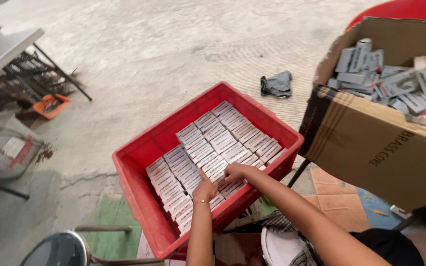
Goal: The person sits on the floor and wipes small white boxes with a cloth. They pick up a box from a red crate, wipe it, and place it into a cardboard box. This process is repeated multiple times.
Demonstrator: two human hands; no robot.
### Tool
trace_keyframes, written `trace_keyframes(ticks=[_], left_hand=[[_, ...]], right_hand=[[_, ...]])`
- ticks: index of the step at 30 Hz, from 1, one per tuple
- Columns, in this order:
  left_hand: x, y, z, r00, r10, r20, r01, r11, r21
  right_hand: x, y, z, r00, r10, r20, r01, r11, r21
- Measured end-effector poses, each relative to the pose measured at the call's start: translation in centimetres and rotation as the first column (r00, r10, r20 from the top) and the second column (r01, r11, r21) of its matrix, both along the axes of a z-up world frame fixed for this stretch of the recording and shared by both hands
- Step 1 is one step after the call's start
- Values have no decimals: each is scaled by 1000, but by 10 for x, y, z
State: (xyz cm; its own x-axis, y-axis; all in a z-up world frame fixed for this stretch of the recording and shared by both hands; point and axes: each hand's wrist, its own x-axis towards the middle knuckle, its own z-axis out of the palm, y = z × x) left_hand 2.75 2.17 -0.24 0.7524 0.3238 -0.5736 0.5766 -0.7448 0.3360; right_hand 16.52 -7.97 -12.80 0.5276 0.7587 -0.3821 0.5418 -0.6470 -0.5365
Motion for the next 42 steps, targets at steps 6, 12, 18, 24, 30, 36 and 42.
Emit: trace_keyframes(ticks=[6, 12, 18, 24, 30, 36, 42], left_hand=[[11, 26, -50, 931, 214, 295, -268, 951, 155], [2, -56, 61, 604, 127, 787, -136, 989, -56], [70, -168, 114, 227, 148, 963, 331, 918, -219], [159, -291, 151, 284, 347, 894, 536, 716, -448], [286, -373, 121, 662, 514, 545, 243, 541, -805], [397, -417, 49, 605, 345, 718, 255, 770, -585], [382, -409, 62, 290, -232, 928, 281, 948, 149]], right_hand=[[-9, -4, 37, 960, -68, 272, -65, 890, 451], [-32, -100, 180, 937, -140, 321, -179, 597, 782], [-15, -241, 289, 825, -563, -57, 355, 437, 826], [69, -372, 305, 591, -798, 117, 440, 440, 783], [215, -436, 228, 403, -902, 155, 701, 413, 581], [311, -440, 182, 536, -773, 339, 714, 629, 307], [399, -440, 133, 653, -614, 442, 582, 781, 226]])
